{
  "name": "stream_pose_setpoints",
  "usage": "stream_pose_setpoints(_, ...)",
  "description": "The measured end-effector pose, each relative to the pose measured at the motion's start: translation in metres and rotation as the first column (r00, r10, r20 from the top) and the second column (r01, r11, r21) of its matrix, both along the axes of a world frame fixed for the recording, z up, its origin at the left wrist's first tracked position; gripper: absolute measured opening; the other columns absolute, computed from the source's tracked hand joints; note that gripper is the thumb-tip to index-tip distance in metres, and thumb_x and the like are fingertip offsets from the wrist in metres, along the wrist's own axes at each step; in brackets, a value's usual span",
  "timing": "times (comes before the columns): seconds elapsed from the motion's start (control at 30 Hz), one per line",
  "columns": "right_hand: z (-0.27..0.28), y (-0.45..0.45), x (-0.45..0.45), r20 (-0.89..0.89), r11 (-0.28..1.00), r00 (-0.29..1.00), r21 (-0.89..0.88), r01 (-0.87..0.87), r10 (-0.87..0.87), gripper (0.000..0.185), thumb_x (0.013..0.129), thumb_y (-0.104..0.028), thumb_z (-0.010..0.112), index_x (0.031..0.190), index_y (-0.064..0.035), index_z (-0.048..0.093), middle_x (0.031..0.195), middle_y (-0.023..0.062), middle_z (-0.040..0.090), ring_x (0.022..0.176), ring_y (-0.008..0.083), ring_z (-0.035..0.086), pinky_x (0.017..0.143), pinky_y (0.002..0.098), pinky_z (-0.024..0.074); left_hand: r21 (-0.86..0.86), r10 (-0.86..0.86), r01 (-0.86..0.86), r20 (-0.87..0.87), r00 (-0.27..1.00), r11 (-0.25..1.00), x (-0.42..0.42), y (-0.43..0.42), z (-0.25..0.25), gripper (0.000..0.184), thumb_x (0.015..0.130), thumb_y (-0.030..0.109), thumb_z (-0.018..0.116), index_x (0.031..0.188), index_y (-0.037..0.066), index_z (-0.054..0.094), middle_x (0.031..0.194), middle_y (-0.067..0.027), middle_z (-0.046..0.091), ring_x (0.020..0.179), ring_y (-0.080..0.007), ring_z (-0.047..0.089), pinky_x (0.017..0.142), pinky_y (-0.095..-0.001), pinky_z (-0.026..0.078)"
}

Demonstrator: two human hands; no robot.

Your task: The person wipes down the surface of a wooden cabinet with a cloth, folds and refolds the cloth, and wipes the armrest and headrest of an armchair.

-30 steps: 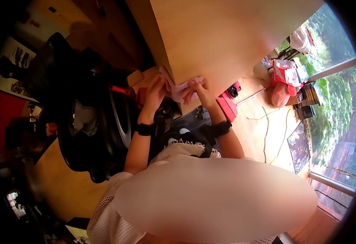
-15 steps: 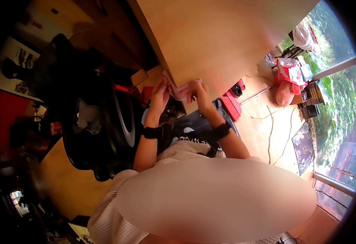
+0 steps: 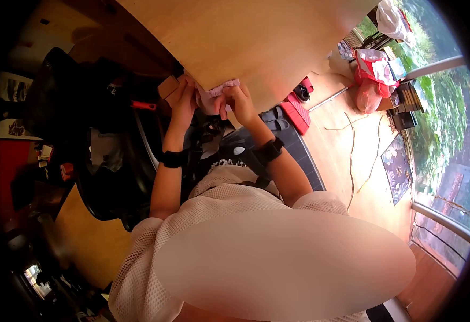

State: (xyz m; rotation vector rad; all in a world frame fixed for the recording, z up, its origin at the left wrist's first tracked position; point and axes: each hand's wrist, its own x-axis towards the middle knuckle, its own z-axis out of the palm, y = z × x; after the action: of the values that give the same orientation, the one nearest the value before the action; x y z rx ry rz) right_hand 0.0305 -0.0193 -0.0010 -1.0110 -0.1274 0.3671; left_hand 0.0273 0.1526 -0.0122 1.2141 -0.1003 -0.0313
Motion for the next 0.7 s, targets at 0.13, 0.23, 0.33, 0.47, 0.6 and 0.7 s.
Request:
stream_pose_setpoints(0.13, 0.025, 0.012, -0.007, -0.035, 0.984, 0.998, -0.172, 0.042, -0.049, 0.048, 0.089, -0.031, 0.033, 0.062, 0.0012, 0.056, 0.049, 0.0128, 0.053, 0.036, 0.0164, 0.043, 0.04, 0.0256, 0.0327, -0.022, 0.06, -0.06, 0.026, 0.998, 0.998, 0.0, -0.002, 0.012, 0.017, 0.1, 0.021, 0.04, 0.096, 0.008, 0.049, 0.083, 0.0031, 0.05, 0.072, -0.0051, 0.044, 0.067, -0.0185, 0.035)
stream_pose_setpoints(0.23, 0.076, 0.011, -0.005, 0.072, 0.99, 0.996, -0.122, 0.066, -0.057, 0.059, 0.091, -0.037, 0.029, 0.055, 0.0005, 0.059, 0.036, 0.0062, 0.04, 0.032, 0.0124, 0.027, 0.039, 0.0234, 0.0238, -0.124, 0.041, -0.021, 0.159, 0.986, 0.992, -0.01, -0.012, 0.084, 0.015, 0.1, 0.019, 0.04, 0.1, 0.006, 0.049, 0.09, 0.0021, 0.052, 0.079, -0.0056, 0.046, 0.075, -0.0194, 0.038)
stream_pose_setpoints(0.33, 0.131, 0.012, -0.006, 0.223, 0.992, 0.973, -0.096, 0.079, -0.056, 0.062, 0.092, -0.036, 0.028, 0.053, 0.0017, 0.057, 0.035, 0.0074, 0.04, 0.03, 0.0121, 0.028, 0.037, 0.0241, 0.0241, -0.003, 0.039, -0.041, 0.394, 0.918, 0.999, -0.022, -0.017, 0.138, 0.015, 0.1, 0.018, 0.04, 0.1, 0.005, 0.049, 0.09, 0.0012, 0.052, 0.081, -0.0055, 0.046, 0.076, -0.0198, 0.038)
stream_pose_setpoints(0.47, 0.12, 0.012, -0.007, 0.295, 0.976, 0.953, -0.175, 0.128, -0.072, 0.062, 0.093, -0.034, 0.028, 0.052, 0.0029, 0.055, 0.037, 0.0103, 0.044, 0.027, 0.0122, 0.028, 0.033, 0.0261, 0.0248, -0.039, 0.128, -0.123, 0.374, 0.919, 0.992, -0.021, -0.026, 0.118, 0.016, 0.1, 0.019, 0.039, 0.098, 0.006, 0.048, 0.087, 0.0031, 0.05, 0.079, -0.004, 0.043, 0.072, -0.0182, 0.036)
stream_pose_setpoints(0.6, 0.042, 0.01, -0.004, 0.21, 0.972, 0.977, -0.216, 0.088, -0.041, 0.056, 0.092, -0.029, 0.03, 0.053, 0.0027, 0.057, 0.039, 0.0094, 0.046, 0.031, 0.0127, 0.033, 0.036, 0.0257, 0.0262, -0.021, 0.152, -0.15, 0.129, 0.98, 0.988, -0.008, -0.018, 0.04, 0.013, 0.101, 0.022, 0.037, 0.095, 0.012, 0.043, 0.081, 0.0059, 0.04, 0.072, -0.0022, 0.037, 0.064, -0.0169, 0.032)
stream_pose_setpoints(0.7, 0.026, 0.009, -0.004, 0.149, 0.971, 0.989, -0.23, 0.059, -0.025, 0.053, 0.09, -0.027, 0.033, 0.054, 0.0023, 0.057, 0.04, 0.0081, 0.047, 0.034, 0.0129, 0.038, 0.037, 0.0256, 0.0258, 0.12, 0.212, -0.222, 0.085, 0.973, 0.968, -0.013, -0.019, 0.018, 0.012, 0.101, 0.02, 0.036, 0.094, 0.013, 0.044, 0.079, 0.0068, 0.04, 0.069, -0.0023, 0.036, 0.06, -0.0166, 0.029)
